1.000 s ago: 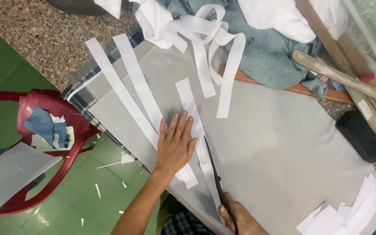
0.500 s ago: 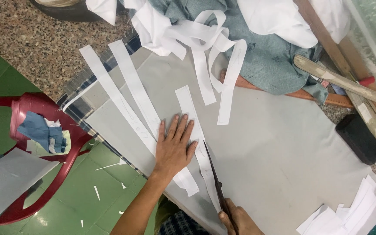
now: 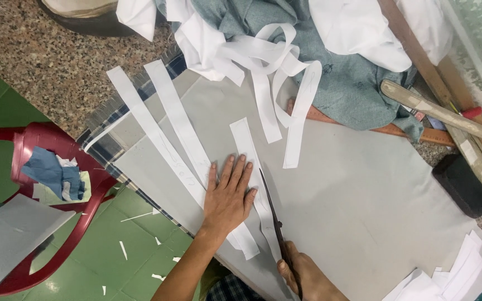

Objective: The person uses large shears to cut a large sheet of white paper with pencil markings into long, narrow strips. The person works on a table, cutting along the drawn lines and occasionally adjusting the paper's position to continue the cuts.

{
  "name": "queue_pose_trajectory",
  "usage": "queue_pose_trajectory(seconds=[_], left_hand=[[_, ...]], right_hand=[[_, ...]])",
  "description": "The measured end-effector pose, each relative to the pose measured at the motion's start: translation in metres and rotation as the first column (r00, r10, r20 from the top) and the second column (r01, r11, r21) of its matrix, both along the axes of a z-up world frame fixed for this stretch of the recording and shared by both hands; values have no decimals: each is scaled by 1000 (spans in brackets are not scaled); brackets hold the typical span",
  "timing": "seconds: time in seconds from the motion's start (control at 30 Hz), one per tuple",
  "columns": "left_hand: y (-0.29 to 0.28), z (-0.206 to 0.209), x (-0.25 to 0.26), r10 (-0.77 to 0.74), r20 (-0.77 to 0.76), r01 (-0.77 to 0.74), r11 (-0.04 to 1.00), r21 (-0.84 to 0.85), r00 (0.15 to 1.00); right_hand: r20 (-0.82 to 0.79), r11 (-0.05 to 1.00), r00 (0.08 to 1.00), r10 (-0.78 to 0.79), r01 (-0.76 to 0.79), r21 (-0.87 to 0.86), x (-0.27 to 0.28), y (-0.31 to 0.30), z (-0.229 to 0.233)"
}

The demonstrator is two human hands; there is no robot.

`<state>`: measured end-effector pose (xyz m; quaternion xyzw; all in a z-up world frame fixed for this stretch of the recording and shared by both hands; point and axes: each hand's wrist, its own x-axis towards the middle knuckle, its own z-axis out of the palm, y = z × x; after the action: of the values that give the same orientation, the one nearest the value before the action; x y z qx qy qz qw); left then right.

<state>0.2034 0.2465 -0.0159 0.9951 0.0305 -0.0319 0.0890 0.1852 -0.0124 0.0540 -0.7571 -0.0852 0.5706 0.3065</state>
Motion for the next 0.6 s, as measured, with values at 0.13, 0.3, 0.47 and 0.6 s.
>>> queue_pose_trajectory(seconds=[0.13, 0.3, 0.47, 0.6], left_hand=[[0, 0, 0, -2, 13, 2, 1000, 15, 1000], [1, 1, 1, -3, -7, 2, 1000, -3, 1000], [0, -4, 0, 1, -24, -1, 1000, -13, 1000], [-1, -5, 0, 2, -27, -3, 1000, -19, 1000]], right_hand=[[52, 999, 998, 38, -36, -36, -10, -9, -24], [-94, 987, 992, -79, 65, -149, 10, 21, 13], [-24, 999, 999, -29, 28, -45, 8, 4, 10], [-112, 998, 994, -4, 11, 69, 25, 12, -7]])
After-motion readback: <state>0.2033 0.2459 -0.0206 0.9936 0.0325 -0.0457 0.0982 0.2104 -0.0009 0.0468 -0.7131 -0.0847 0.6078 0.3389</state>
